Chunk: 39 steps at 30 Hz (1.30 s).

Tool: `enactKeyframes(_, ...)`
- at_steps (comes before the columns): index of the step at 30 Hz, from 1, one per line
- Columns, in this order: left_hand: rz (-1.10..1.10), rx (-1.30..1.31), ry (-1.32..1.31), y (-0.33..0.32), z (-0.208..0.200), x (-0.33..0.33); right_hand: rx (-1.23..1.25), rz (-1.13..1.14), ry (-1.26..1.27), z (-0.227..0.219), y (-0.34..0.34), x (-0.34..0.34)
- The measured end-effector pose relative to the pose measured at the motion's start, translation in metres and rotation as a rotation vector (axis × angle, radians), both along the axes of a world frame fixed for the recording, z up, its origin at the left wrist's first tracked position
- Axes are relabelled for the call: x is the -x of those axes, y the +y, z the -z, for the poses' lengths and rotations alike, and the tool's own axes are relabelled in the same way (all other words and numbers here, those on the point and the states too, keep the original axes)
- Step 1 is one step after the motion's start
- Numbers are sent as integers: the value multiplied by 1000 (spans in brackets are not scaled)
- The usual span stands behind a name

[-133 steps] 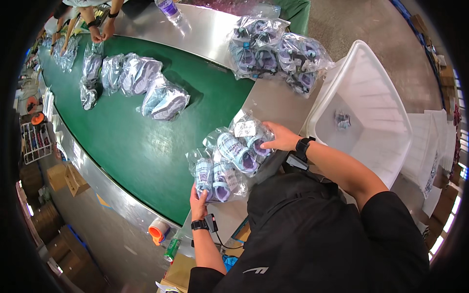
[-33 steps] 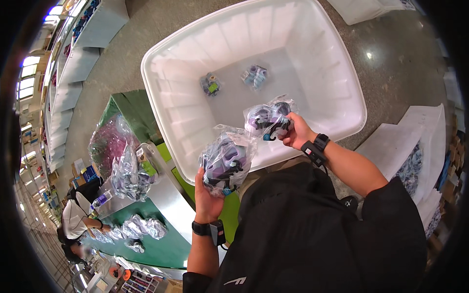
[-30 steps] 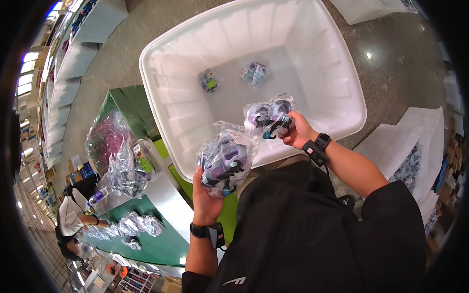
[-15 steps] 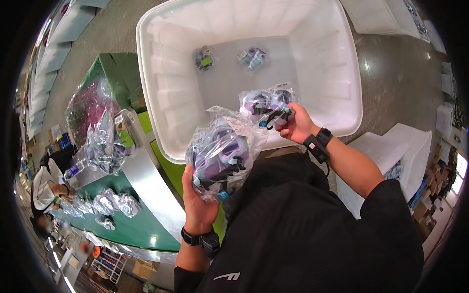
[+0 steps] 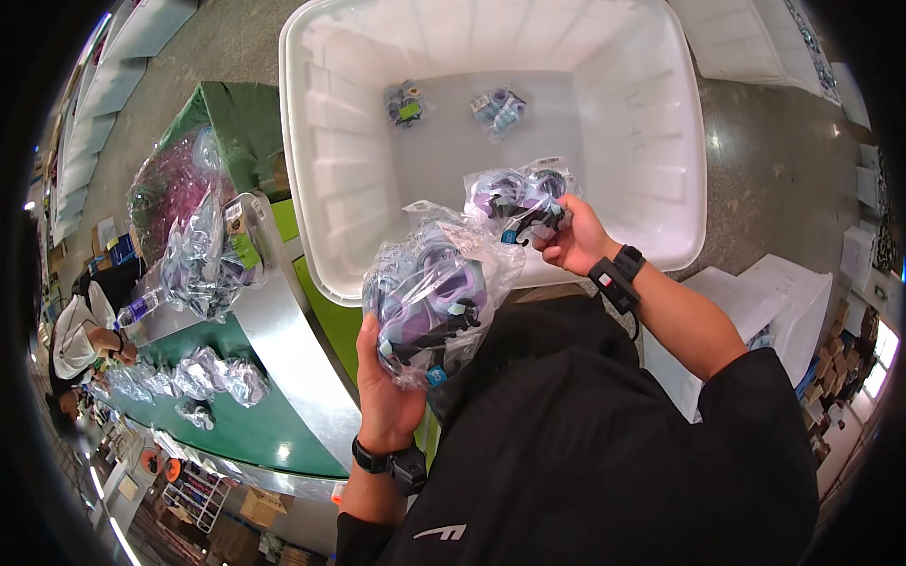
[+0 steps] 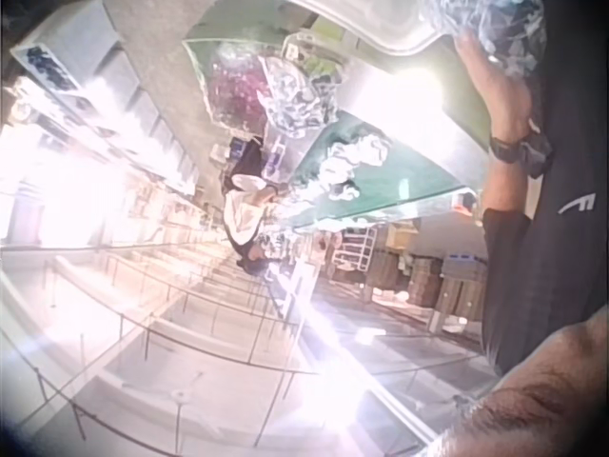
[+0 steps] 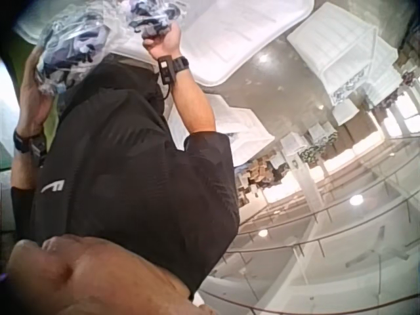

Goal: The person picks packaged shoes from a green conveyor belt and places them into a large white plastic bin. The person moves between the conveyor belt and the bin, handling multiple pairs of shoes individually.

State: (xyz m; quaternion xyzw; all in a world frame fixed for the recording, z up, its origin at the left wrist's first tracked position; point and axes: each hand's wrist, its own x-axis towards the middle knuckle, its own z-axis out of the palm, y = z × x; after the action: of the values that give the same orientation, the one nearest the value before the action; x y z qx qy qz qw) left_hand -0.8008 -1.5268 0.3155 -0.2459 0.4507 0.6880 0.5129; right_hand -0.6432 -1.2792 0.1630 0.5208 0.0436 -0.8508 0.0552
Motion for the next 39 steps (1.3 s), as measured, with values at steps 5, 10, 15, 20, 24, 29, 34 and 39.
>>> enactKeyframes(5,4,11,1,2,0,1,7,11,17,4,-1,-3)
enactKeyframes(10,44,0,-22,5,-3,4,14,24,29,8,-2,-6)
enactKeyframes(15,30,-9,-33,3,2,3,21,24,14,7,-3,-8)
enactKeyframes(20,44,7,-47,7,7,3,20,44,18,13,-1,-16)
enactKeyframes(24,108,22,7,0,40,3,-61,-4,-10,17,2,-23)
enactKeyframes(29,211,73,174,29,82,4,-318,-221,-174,34,26,-51)
enactKeyframes(34,374,148,399,53,123,15,-444,-325,-224,52,55,-82)
enactKeyframes(39,409,50,524,80,133,50,-552,-339,-155,36,95,-58)
